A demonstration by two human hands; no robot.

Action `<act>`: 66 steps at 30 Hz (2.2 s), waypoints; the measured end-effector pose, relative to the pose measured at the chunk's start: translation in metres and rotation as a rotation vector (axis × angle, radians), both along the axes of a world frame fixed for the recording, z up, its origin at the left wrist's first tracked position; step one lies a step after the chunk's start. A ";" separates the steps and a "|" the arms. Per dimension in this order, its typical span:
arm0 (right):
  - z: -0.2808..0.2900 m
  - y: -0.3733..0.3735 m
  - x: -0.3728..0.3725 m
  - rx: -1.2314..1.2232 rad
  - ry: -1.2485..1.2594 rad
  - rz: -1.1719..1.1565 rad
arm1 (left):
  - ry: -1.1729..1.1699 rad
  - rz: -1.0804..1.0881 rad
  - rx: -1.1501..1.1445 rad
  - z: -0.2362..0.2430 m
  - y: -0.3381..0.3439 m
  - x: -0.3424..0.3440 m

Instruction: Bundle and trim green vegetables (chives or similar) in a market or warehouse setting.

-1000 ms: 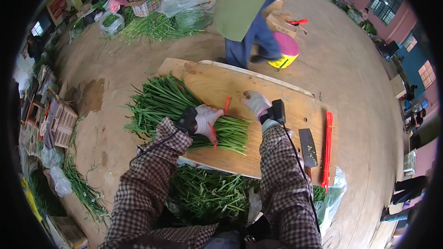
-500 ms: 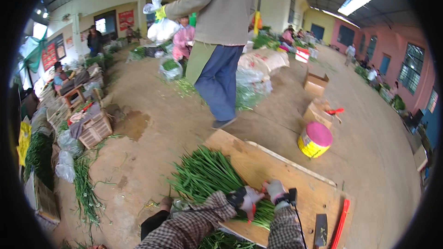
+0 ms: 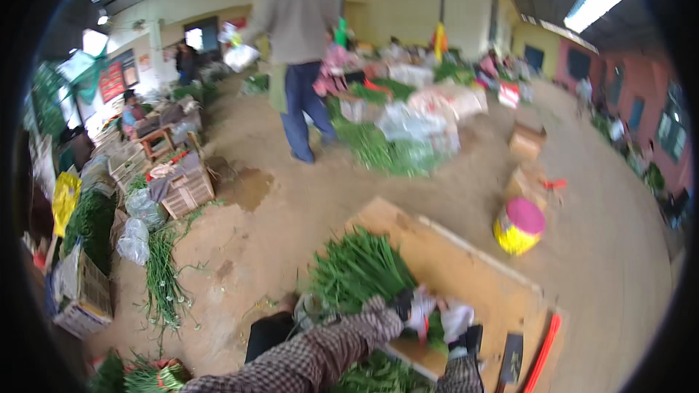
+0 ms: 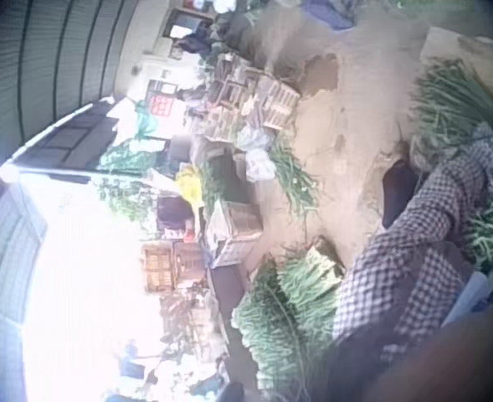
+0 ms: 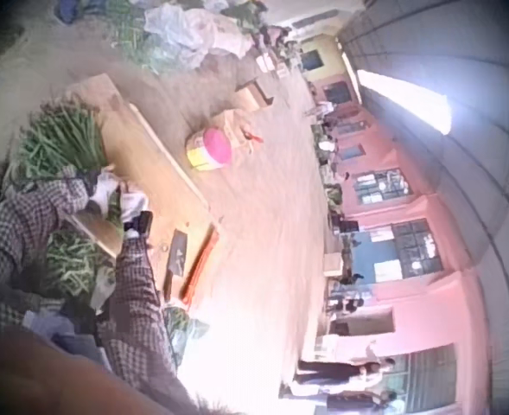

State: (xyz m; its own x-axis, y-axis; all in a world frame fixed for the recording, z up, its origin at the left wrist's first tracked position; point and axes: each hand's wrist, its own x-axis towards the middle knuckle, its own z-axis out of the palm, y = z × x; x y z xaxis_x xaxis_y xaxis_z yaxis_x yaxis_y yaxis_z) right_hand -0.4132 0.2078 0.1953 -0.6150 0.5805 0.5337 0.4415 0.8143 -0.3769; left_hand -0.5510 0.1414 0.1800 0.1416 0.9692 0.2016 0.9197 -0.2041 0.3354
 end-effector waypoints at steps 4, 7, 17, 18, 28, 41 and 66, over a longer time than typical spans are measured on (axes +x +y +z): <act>0.001 -0.012 0.005 -0.044 0.194 0.212 | -0.004 -0.112 -0.087 0.009 0.006 -0.002; 0.001 -0.011 0.017 -0.011 -0.143 0.134 | 0.147 -0.215 -0.214 0.018 0.006 -0.001; 0.038 -0.072 0.045 -0.087 -0.392 -0.139 | 0.109 -0.178 -0.325 0.022 0.008 0.004; 0.030 -0.079 0.039 -0.108 -0.360 -0.163 | 0.119 -0.167 -0.335 0.019 0.010 0.003; -0.025 -0.061 0.019 -0.773 0.635 -0.194 | 0.262 -0.222 -0.255 0.022 0.004 0.007; 0.009 -0.047 0.007 0.080 -0.009 -0.163 | 0.524 -0.269 -0.290 -0.025 0.037 0.009; 0.013 -0.051 0.072 -0.125 -0.784 -0.167 | 0.301 -0.255 0.102 0.000 -0.027 0.022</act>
